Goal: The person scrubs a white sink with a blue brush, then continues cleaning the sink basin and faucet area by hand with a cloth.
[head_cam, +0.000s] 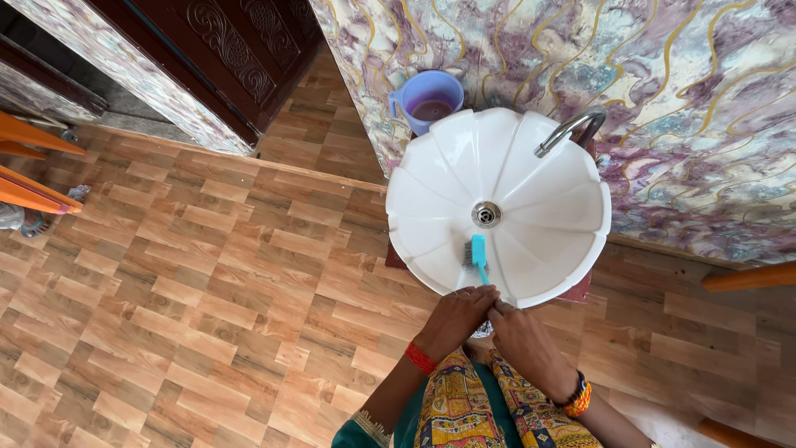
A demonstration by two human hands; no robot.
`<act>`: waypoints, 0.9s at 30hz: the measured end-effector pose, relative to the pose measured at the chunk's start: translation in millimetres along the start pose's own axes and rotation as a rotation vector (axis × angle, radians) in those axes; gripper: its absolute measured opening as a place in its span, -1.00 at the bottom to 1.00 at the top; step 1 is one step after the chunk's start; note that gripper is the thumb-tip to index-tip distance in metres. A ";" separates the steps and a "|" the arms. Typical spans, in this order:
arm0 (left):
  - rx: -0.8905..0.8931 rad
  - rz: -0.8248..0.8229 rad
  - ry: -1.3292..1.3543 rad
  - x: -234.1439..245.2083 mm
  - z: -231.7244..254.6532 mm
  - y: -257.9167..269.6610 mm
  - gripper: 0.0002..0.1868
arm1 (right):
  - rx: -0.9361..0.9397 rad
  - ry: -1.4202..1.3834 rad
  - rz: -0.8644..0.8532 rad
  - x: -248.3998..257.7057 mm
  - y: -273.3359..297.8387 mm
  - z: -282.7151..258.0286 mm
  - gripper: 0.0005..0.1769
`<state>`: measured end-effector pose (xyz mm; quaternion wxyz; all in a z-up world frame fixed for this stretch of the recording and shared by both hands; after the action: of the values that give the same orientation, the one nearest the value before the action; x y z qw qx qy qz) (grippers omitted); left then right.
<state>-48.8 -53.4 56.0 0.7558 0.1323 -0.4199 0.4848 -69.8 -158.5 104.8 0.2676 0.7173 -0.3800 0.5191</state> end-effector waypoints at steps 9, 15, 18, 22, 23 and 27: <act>0.210 0.146 0.259 39.3 -5.9 -21.0 -0.61 | 0.007 -0.196 0.276 62.6 -26.7 6.5 -0.62; 0.185 0.271 0.377 38.1 7.0 1.8 -0.61 | -0.188 -0.416 0.182 52.7 -5.7 20.6 -0.47; 0.273 0.306 0.490 34.1 -7.1 -4.8 -0.61 | 0.054 -0.306 0.432 55.9 -22.7 12.2 -0.61; 0.265 0.336 0.489 37.7 -5.0 -8.1 -0.65 | 0.038 -0.394 0.422 49.4 -23.8 19.9 -0.69; 0.243 0.334 0.464 37.2 1.9 -5.5 -0.67 | 0.055 -0.426 0.429 48.2 -17.9 19.1 -0.72; 0.285 0.291 0.543 39.2 10.2 -4.4 -0.41 | 0.054 -0.517 0.402 33.9 -17.6 18.0 -0.74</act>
<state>-43.3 -37.4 93.1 0.7368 0.0414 -0.1456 0.6590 -39.7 -171.5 131.4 0.0352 0.7428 -0.5556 0.3719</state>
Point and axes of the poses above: each hand's wrist, its own y-axis away from the middle knuckle, its own x-axis out of the back of the hand, z = x × y, the point moved 7 cm from there along -y, towards the middle knuckle, and after that the axes turned 9 degrees about y, right-handed, at the moved point
